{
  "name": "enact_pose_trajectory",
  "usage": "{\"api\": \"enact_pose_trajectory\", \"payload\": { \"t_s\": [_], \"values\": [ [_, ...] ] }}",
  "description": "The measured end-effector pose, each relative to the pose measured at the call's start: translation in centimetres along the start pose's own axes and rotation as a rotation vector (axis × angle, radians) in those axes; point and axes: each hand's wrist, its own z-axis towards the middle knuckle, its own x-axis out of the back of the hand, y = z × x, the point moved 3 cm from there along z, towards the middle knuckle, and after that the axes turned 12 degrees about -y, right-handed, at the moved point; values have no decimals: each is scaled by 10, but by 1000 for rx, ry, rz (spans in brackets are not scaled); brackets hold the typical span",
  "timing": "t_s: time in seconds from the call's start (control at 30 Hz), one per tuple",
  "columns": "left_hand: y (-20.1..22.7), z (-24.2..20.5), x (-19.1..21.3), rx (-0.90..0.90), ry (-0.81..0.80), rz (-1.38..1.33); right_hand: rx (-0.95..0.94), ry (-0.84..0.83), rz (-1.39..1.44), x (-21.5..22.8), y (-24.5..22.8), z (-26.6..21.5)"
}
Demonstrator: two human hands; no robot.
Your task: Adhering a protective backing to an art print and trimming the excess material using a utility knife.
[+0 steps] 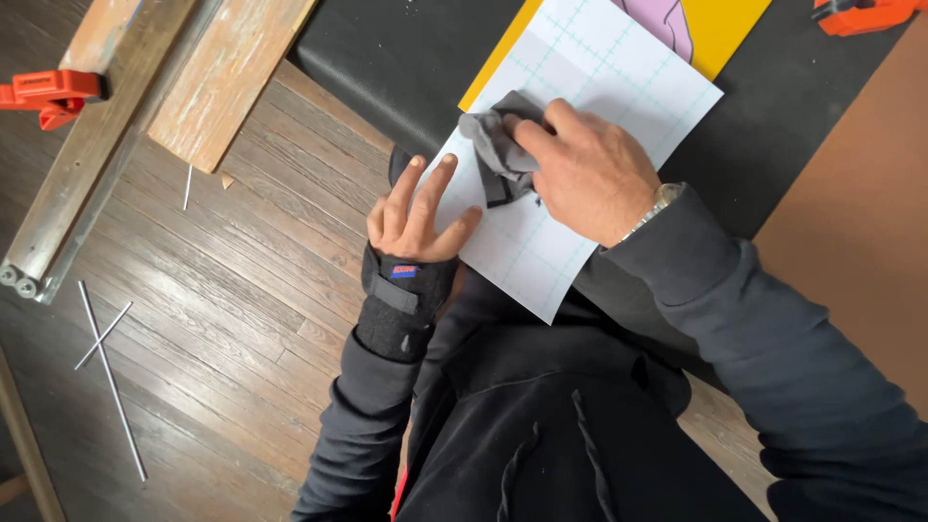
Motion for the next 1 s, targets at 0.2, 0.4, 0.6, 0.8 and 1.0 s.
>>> {"api": "enact_pose_trajectory", "payload": {
  "t_s": [0.2, 0.4, 0.6, 0.8, 1.0],
  "values": [
    [1, -2, 8, 15, -117, -77, 22, -12, 96, -2, -8, -5],
    [-3, -8, 7, 11, -157, -117, -9, -374, 755, -9, -1, -20],
    [-2, -3, 72, -41, -250, -317, 16, -315, 1219, -25, 63, -142],
    [-39, -11, 118, 224, 180, -1447, -292, -115, 1149, 7, 121, -241],
    [-74, -35, 73, 476, 453, -1563, -745, 105, 1380, -63, 200, -333]
  ]
}}
